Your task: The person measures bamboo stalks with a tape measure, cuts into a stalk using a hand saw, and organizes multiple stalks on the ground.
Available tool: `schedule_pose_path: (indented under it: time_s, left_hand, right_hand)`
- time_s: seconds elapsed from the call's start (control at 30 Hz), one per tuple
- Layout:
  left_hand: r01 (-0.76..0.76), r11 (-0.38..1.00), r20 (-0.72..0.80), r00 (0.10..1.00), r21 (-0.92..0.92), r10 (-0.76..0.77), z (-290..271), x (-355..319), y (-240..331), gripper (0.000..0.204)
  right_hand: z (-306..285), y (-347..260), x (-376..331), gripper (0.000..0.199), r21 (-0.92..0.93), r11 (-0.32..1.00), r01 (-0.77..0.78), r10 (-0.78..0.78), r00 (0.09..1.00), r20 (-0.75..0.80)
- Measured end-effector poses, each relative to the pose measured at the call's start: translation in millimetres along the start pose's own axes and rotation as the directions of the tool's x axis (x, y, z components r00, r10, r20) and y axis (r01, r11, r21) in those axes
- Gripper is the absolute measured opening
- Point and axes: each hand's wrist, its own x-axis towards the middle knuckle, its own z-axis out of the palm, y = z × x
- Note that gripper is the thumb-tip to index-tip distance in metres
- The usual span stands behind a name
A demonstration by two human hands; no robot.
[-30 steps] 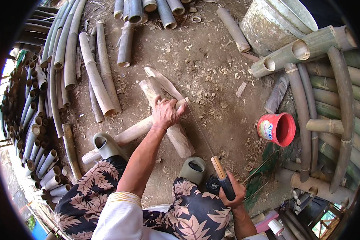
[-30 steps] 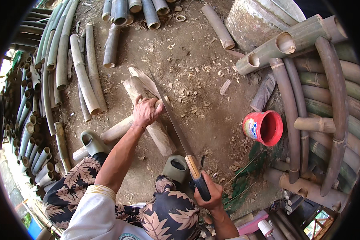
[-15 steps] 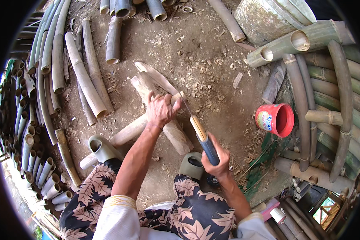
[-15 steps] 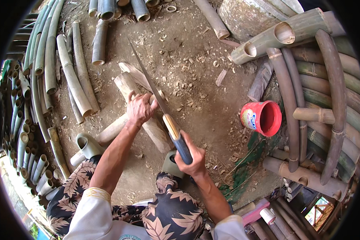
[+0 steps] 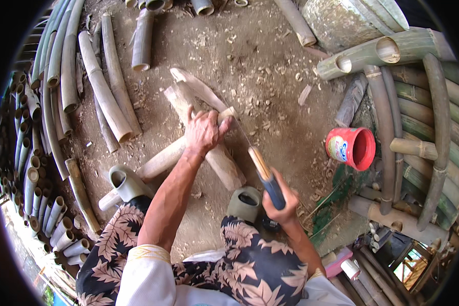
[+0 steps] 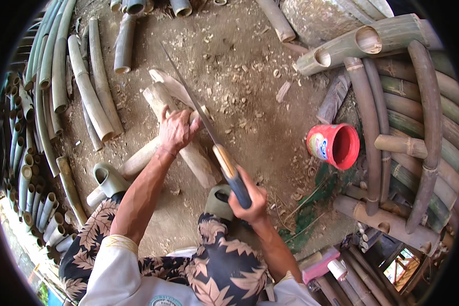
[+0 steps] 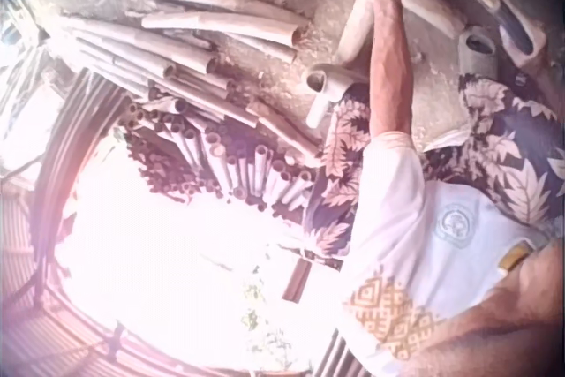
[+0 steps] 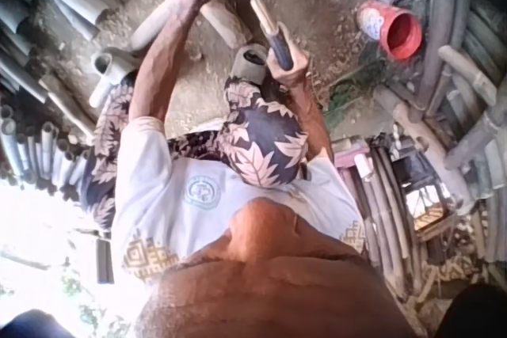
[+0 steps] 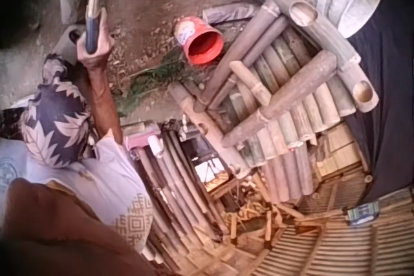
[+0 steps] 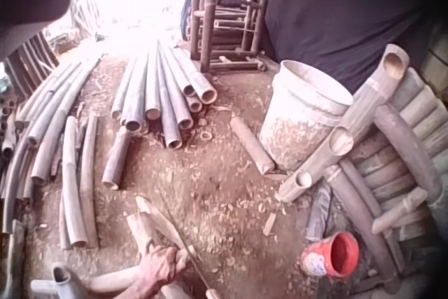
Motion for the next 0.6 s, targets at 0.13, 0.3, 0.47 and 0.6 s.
schedule_pose_path:
  time_s: [0.13, 0.3, 0.47, 0.6]
  left_hand:
    - [-0.074, 0.997, 0.032, 0.997, 0.031, 0.073, -6, -2, -4, 0.054]
    - [0.075, 0.983, 0.123, 0.988, 0.167, -0.096, 4, 0, 2, 0.055]
    - [0.092, 0.987, 0.18, 0.977, 0.135, -0.115, -5, 8, 11, 0.049]
    - [0.116, 0.98, 0.217, 0.965, 0.165, -0.151, -9, 6, 11, 0.049]
  right_hand:
    - [-69, -7, -125, 0.052, -0.317, 0.948, -0.032, 0.057, 0.996, 0.069]
    - [-34, 7, -63, 0.051, -0.189, 0.982, -0.014, 0.025, 0.998, 0.057]
    - [1, -2, 13, 0.053, -0.008, 1.0, 0.012, -0.012, 0.999, 0.05]
    - [-81, -2, -118, 0.053, -0.243, 0.967, -0.073, 0.116, 0.979, 0.168]
